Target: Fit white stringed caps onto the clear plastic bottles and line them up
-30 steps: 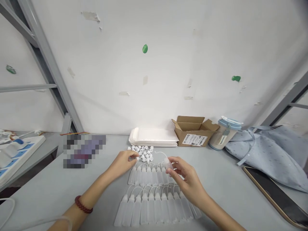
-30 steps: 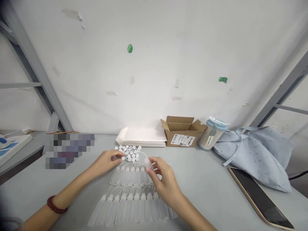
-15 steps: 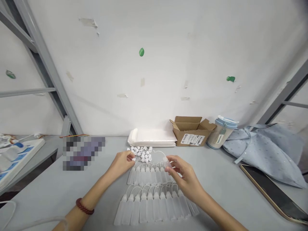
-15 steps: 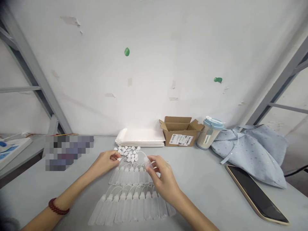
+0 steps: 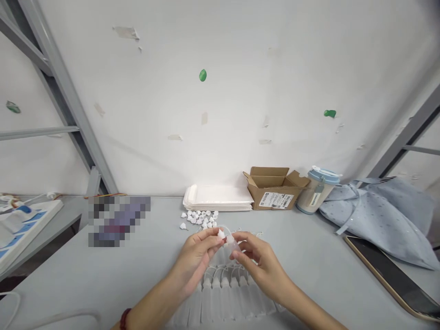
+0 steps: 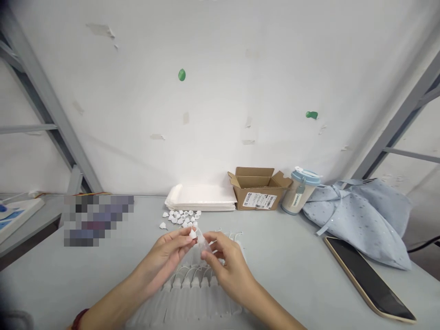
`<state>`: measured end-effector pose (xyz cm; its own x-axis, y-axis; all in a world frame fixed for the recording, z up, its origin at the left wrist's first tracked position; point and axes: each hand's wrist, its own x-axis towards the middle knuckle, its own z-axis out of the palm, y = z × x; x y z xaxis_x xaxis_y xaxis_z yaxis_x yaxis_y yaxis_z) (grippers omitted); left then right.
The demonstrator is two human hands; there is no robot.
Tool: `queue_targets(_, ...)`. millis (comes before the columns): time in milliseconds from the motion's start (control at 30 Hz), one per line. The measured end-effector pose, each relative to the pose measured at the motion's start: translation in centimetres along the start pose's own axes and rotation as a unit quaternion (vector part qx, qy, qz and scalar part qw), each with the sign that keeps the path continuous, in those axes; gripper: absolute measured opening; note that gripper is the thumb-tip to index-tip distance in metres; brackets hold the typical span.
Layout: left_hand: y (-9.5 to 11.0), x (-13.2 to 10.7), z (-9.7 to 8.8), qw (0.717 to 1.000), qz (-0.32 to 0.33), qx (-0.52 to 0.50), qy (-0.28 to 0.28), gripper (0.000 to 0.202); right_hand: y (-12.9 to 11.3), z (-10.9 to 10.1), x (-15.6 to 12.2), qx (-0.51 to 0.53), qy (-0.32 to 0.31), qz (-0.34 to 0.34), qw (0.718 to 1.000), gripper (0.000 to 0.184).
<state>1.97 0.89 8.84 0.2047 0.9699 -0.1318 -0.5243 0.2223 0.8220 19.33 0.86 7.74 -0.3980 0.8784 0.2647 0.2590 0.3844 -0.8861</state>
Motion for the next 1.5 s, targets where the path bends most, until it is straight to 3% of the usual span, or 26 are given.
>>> queue_targets(233,-0.5,-0.5,0.3,0.998,-0.012,-0.06,0.003,0.009,-0.2,0.4,-0.3,-0.011,-0.021,0.003,1.0,0.021)
queue_targets(367,-0.1,-1.2,0.6,0.999,-0.034,0.005,0.005,0.011,-0.1,0.5,-0.4,0.004,-0.02,0.025,0.999,0.021)
queue_targets(533,0.3,-1.3,0.5,0.994,-0.005,0.108,0.011,0.011,-0.2,0.6,-0.6,0.076,-0.025,0.033,0.996,0.029)
queue_targets(767,1.0,-1.5,0.8,0.973,0.017,0.231,0.004,0.015,-0.5,-0.1,-0.9,0.034,-0.002,0.049,0.998,0.029)
queue_targets(1000,0.8,-1.5,1.0,0.951,0.048,0.306,-0.008,0.025,-1.5,-0.6,-0.3,-0.023,-0.004,-0.001,1.0,0.02)
queue_targets(1267,1.1,-1.7,0.7,0.936,0.045,0.345,-0.051,0.022,-1.2,-0.8,-0.7,-0.012,-0.008,0.018,1.0,0.023)
queue_targets(1500,0.9,-2.1,0.8,0.909,0.123,0.394,-0.053,0.015,-1.2,-0.8,-0.6,0.014,-0.012,0.029,0.999,0.023)
